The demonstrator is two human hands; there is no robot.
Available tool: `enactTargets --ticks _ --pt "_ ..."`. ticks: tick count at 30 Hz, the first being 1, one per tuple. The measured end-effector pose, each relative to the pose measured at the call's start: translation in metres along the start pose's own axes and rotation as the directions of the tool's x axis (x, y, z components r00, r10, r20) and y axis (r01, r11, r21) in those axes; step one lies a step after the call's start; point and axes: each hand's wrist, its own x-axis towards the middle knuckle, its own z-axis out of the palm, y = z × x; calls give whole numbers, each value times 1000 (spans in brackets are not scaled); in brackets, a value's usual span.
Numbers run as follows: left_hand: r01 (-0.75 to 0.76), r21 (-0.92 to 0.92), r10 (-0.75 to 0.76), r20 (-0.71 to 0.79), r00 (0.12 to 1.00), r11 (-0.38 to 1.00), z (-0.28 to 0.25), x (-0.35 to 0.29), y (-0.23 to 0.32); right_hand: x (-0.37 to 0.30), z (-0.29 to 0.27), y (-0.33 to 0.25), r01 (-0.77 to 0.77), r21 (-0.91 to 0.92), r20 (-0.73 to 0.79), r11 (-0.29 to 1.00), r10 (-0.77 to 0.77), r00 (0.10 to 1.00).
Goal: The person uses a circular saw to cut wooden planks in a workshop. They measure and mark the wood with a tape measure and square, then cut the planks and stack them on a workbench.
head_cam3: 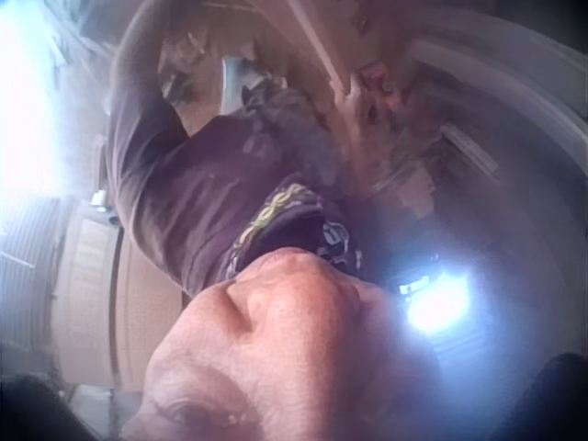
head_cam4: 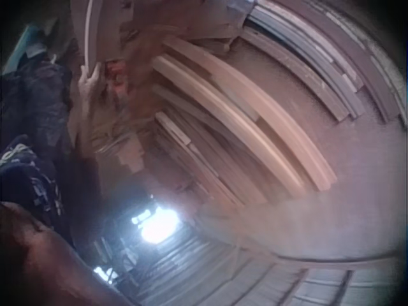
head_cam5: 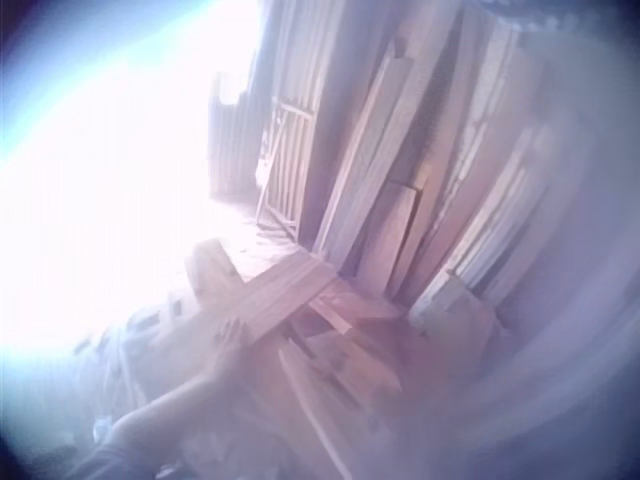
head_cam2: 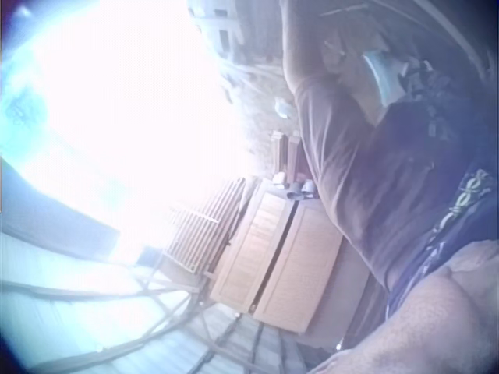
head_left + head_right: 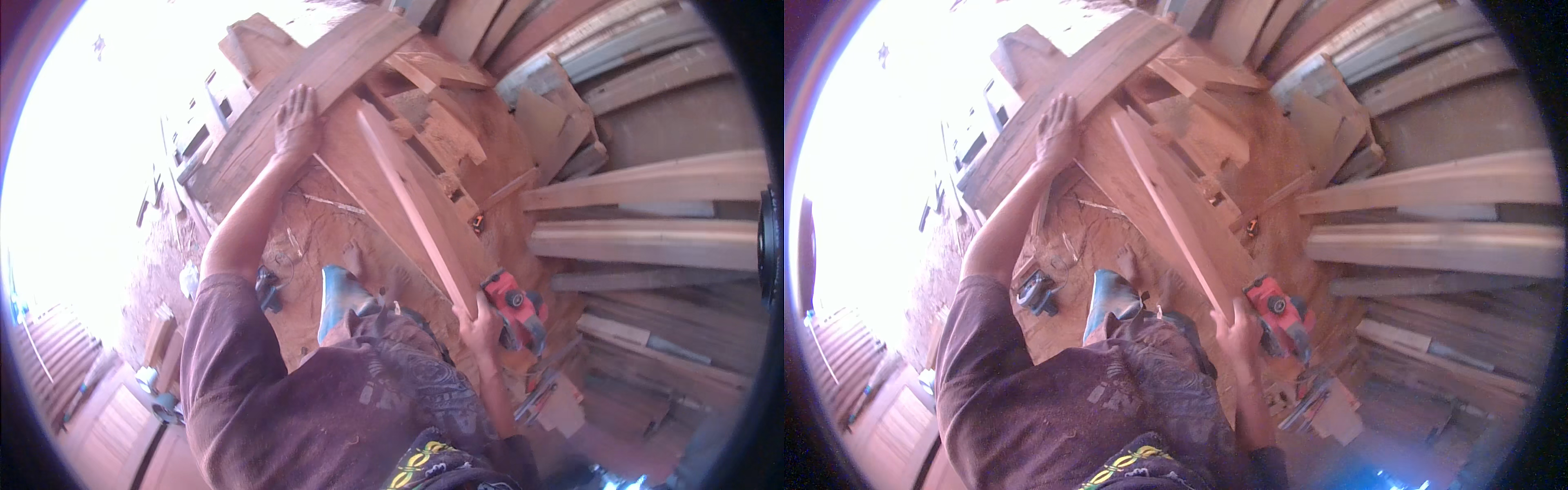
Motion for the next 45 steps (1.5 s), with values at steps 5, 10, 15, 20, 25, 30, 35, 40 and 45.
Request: enactTargets --ticks 5,10,15,20,25,30,35,40,45 --pt "-207 82 212 -55 976 975 10 -11 -44 56 18 -17 118 81 0 990 -118 993" --pt "12 -325 -71 -168 983 946 -26 -142 -23 41 12 -2 126 235 -141 964 -95 985" --pt "473 -528 -452 179 874 705 11 -321 8 -16 -68 32 101 419 -426 902 97 900" --pt "525 -758 -317 425 848 387 39 -411 99 -98 -87 199 -250 409 -600 878 465 651" --pt "537 -788 -231 486 843 301 6 -407 226 -237 -14 352 -454 -68 -126 889 443 887" --pt "530 -807 -274 465 842 259 -12 -436 270 -225 -35 343 -472 54 6 880 472 881" --pt "447 -873 -211 407 889 197 -53 -462 317 -214 -82 315 -349 395 -217 850 455 864" --pt "312 -941 154 331 931 131 -99 -441 371 -155 -144 206 -73 598 -275 798 290 917" --pt "220 -974 220 204 954 -52 -128 -430 423 -92 -105 106 625 346 -411 700 -486 771"
